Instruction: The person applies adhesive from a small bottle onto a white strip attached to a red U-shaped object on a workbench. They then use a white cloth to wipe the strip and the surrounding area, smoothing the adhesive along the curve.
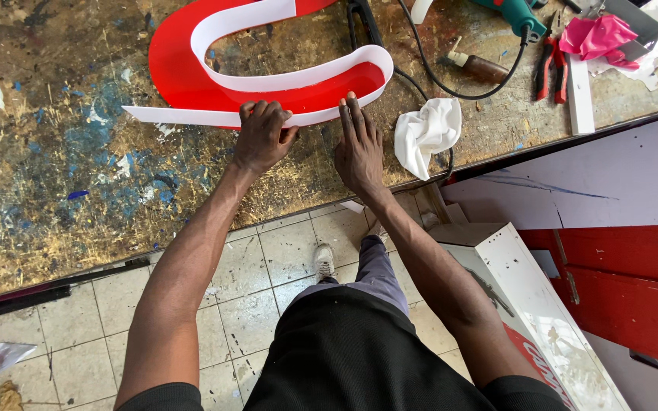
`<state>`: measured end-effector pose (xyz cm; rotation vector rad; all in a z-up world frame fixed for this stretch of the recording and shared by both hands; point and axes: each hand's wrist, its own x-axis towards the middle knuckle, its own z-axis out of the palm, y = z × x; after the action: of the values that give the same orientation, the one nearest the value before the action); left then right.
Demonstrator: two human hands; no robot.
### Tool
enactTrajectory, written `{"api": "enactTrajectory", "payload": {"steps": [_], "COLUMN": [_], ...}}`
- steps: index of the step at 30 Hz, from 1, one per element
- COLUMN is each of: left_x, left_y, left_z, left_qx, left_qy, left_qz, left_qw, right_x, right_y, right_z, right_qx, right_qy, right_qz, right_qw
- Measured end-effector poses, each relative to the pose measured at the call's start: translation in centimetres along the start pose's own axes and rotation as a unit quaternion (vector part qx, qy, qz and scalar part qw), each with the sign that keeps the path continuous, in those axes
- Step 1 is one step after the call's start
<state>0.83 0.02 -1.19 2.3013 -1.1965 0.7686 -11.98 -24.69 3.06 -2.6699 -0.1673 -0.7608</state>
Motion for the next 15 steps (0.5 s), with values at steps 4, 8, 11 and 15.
{"api": "enactTrajectory", "payload": {"steps": [4,8,11,15], "left_x": [0.7,0.7,0.6,0.4], "left_y": [0.9,1.0,0.6,0.6], "left_z": [-1.5,-1.4,-1.1,-0.9], "left_qx": [-0.004,-0.013,-0.009,-0.008], "left_qy": [0.001,-0.003,0.003,-0.001], "left_qz": [-0.004,-0.01,-0.001,-0.001], "left_qw": [1.0,1.0,1.0,1.0], "right_x": [-0.1,-0.1,-0.1,-0.1], "right_y": [0.2,0.5,0.5,0.7], "right_z": [0.4,0.8,0.7,0.6], "right_qx": [0.012,0.022,0.023,0.005], "right_qy": [-0.004,-0.003,-0.007,-0.005], "right_qz": [0.0,-0.001,0.001,-0.009], "right_qw": [1.0,1.0,1.0,1.0]}}
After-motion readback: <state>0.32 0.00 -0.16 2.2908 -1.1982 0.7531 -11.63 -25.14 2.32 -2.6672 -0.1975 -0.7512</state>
